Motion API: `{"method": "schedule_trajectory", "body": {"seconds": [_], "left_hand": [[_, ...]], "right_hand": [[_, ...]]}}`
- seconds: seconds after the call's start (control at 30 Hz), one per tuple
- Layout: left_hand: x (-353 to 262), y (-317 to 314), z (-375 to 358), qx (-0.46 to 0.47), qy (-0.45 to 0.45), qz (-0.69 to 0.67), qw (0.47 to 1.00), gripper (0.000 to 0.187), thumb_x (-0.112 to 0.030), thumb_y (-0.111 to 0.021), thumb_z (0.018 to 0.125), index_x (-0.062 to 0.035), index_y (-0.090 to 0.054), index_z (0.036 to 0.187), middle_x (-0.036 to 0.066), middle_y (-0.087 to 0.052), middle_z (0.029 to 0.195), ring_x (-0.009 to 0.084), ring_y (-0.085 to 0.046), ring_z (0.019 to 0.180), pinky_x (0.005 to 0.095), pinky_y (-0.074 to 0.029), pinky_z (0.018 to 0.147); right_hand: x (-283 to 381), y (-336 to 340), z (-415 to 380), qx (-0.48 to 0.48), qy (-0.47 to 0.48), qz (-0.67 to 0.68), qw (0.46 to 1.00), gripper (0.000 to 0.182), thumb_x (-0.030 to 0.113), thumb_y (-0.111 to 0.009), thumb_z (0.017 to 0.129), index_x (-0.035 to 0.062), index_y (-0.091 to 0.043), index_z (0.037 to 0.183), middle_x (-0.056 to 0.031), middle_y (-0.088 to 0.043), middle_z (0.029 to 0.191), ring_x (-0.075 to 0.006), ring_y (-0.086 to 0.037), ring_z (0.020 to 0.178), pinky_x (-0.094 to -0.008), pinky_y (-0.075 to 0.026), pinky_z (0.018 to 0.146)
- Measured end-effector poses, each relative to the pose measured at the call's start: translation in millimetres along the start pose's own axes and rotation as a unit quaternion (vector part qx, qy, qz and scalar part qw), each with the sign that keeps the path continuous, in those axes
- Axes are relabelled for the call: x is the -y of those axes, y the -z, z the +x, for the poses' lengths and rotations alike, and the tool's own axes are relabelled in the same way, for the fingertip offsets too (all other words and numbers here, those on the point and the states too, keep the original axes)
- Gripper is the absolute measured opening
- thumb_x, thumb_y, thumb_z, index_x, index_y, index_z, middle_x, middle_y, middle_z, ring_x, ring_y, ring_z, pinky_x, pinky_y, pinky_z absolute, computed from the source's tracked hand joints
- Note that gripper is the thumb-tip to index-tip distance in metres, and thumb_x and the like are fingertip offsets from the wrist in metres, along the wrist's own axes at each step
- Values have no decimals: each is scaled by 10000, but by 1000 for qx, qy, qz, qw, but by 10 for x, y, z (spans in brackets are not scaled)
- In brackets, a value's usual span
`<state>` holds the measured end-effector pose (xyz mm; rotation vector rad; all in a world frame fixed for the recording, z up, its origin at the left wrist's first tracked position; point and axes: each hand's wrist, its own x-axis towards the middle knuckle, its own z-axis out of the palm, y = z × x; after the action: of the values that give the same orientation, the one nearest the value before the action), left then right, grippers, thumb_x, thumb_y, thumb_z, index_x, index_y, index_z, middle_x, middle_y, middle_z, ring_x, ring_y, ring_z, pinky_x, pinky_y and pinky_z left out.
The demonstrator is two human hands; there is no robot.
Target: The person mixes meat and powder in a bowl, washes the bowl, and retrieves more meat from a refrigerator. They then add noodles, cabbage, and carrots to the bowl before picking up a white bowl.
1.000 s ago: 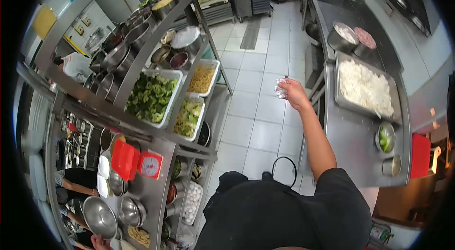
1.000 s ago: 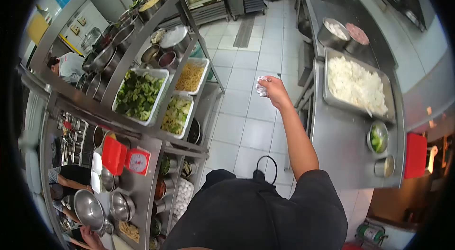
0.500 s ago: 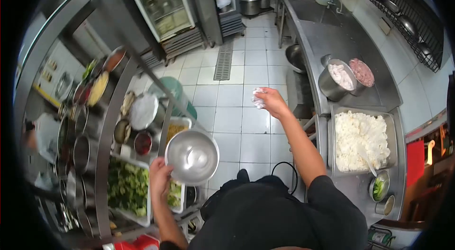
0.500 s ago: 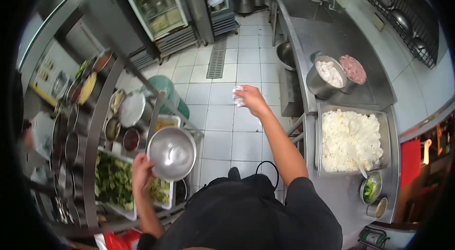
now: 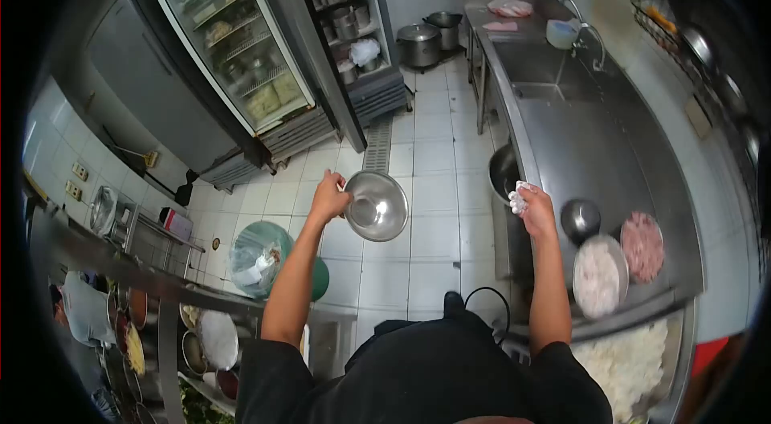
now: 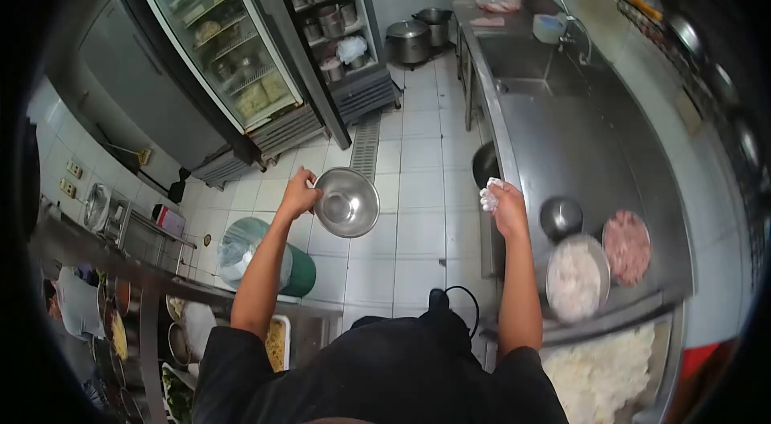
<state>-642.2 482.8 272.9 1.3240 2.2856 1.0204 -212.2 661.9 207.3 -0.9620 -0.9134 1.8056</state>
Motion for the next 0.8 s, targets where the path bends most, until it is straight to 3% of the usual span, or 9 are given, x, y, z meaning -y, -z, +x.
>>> {"method": "schedule_trajectory", "body": {"seconds": [0.13, 0.2, 0.3, 0.37, 0.5, 0.53, 0.6, 0.67, 0.8], "left_hand": [[36, 40, 1404, -54, 0, 34, 998, 254, -16, -638, 658, -8, -543, 894, 434, -243, 1417, 419, -680, 866, 411, -577, 403], [176, 100, 2118, -94, -31, 55, 994, 258, -24, -637, 664, -9, -557, 909, 399, -357, 1364, 385, -691, 812, 393, -565, 405], [292, 159, 3141, -12, 34, -65, 997, 272, -37, -635, 670, -31, -584, 937, 271, -520, 1147, 300, -656, 676, 361, -521, 412], [634, 112, 3886, -55, -1, -21, 998, 259, -38, -641, 666, -38, -574, 916, 153, -516, 929, 253, -583, 600, 342, -477, 416], [1197, 27, 5111, -166, -115, 9, 979, 218, -31, -619, 666, -26, -535, 867, 81, -541, 794, 241, -561, 577, 327, -465, 421], [1532, 80, 5496, -121, -133, 53, 982, 223, -28, -606, 661, -34, -532, 871, 79, -538, 794, 214, -542, 566, 321, -468, 435], [1391, 70, 5619, -115, -3, -45, 992, 206, -1, -585, 658, -66, -490, 828, 45, -508, 707, 149, -506, 531, 302, -435, 420], [1584, 111, 5737, -92, -17, -123, 988, 212, 48, -549, 679, -95, -434, 784, 8, -456, 664, 106, -445, 494, 292, -383, 402], [835, -236, 5522, -106, 25, -178, 978, 198, 32, -559, 734, -112, -471, 838, -11, -479, 724, 87, -447, 541, 238, -360, 420]], "right_hand": [[482, -251, 1047, -5, 28, -6, 1000, 202, 75, -610, 888, -14, -579, 1067, -78, -638, 831, -156, -617, 678, -280, -484, 571], [655, -372, 1556, -15, 37, -11, 999, 247, 59, -613, 876, -23, -563, 1104, -79, -638, 860, -156, -623, 709, -287, -499, 601], [685, -483, 2457, -46, 86, -18, 995, 321, 50, -623, 859, -48, -531, 1150, -77, -634, 877, -161, -623, 689, -288, -488, 566], [764, -550, 3023, -58, 85, -34, 994, 304, 58, -630, 855, -29, -532, 1129, -82, -629, 835, -160, -616, 675, -296, -478, 557], [1203, -666, 3707, -209, 98, -77, 970, 651, 79, -657, 830, -78, -361, 1389, -110, -646, 846, -167, -624, 672, -296, -490, 547], [1281, -560, 3866, -234, 108, -72, 963, 700, 81, -658, 825, -80, -313, 1413, -114, -646, 844, -168, -624, 670, -297, -491, 541], [1475, -277, 4220, -275, 136, -61, 950, 801, 85, -662, 817, -85, -217, 1460, -121, -647, 839, -169, -624, 667, -299, -491, 530], [1658, 93, 4541, -341, 145, -101, 923, 800, 78, -660, 810, -89, -218, 1456, -125, -646, 822, -169, -622, 639, -297, -488, 510], [1951, 569, 5092, -418, 157, -90, 890, 768, 58, -637, 798, -103, -247, 1440, -121, -645, 750, -174, -606, 559, -299, -473, 469]]}}
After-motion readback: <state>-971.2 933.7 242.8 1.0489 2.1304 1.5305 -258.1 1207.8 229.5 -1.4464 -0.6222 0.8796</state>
